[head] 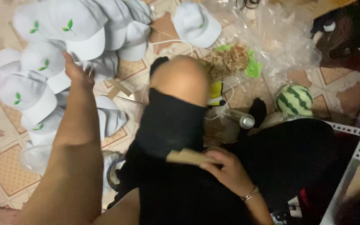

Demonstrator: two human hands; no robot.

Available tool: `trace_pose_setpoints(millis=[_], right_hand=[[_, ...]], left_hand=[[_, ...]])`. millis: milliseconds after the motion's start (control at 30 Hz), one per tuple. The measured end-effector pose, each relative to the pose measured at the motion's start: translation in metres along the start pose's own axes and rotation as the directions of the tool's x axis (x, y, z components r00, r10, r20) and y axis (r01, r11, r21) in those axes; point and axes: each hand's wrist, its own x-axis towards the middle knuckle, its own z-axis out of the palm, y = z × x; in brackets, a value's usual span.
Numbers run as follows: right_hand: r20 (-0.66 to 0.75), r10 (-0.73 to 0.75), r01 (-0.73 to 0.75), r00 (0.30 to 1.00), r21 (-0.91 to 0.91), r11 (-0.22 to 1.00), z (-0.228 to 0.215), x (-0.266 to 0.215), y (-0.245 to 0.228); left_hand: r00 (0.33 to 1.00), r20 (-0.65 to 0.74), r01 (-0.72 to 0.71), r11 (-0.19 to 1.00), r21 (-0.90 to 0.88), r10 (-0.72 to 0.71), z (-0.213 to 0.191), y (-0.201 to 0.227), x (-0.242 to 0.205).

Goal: The person sits on the floor and processes white baseball caps with a green leaf logo. They wipe the caps with a cloth, apply a spray, and use a handheld steamer to treat the logo area. The person handles multiple caps one at a time, repeating the sequence of wiping, spraying, and steaming.

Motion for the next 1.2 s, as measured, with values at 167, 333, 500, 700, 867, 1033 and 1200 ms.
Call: trace_pose_setpoints(millis=[167,333,500,700,867,1033,1200], right_hand=[[-0.273,0.285,-0.277,0.919,0.067,0.959,-0.030,0.001,-0.008],[-0.436,0.134,-0.142,0.890,0.014,0.990,-0.031,0.053,0.022],[-0.148,0.320,-0.353,0.936,-0.341,0.871,-0.001,0.152,0.068],[-0.301,0.082,-0.194,0.950,-0.365,0.911,0.009,0.237,0.142],[-0.450,0.019,0.019,0.893,0.079,0.997,-0.020,0.343,0.179],[-0.583,0.373,-0.162,0.722,0.381,0.910,-0.057,0.468,0.190],[-0.559,0.212,0.138,0.802,0.518,0.844,-0.067,0.529,0.185]], left_hand=[[0.969,-0.217,-0.033,0.930,0.365,0.119,-0.015,-0.018,-0.060],[0.912,0.224,-0.380,0.913,0.147,0.343,0.018,0.049,-0.146],[0.718,0.622,-0.477,0.872,0.114,0.312,0.093,0.106,-0.237],[0.586,0.798,-0.375,0.921,0.109,0.144,0.201,0.067,-0.313],[0.739,0.622,0.141,0.963,0.231,-0.258,0.275,0.006,-0.301],[0.837,0.518,-0.030,0.930,0.367,-0.178,0.295,-0.015,-0.298],[0.830,0.542,-0.106,0.919,0.380,-0.129,0.308,-0.013,-0.295]])
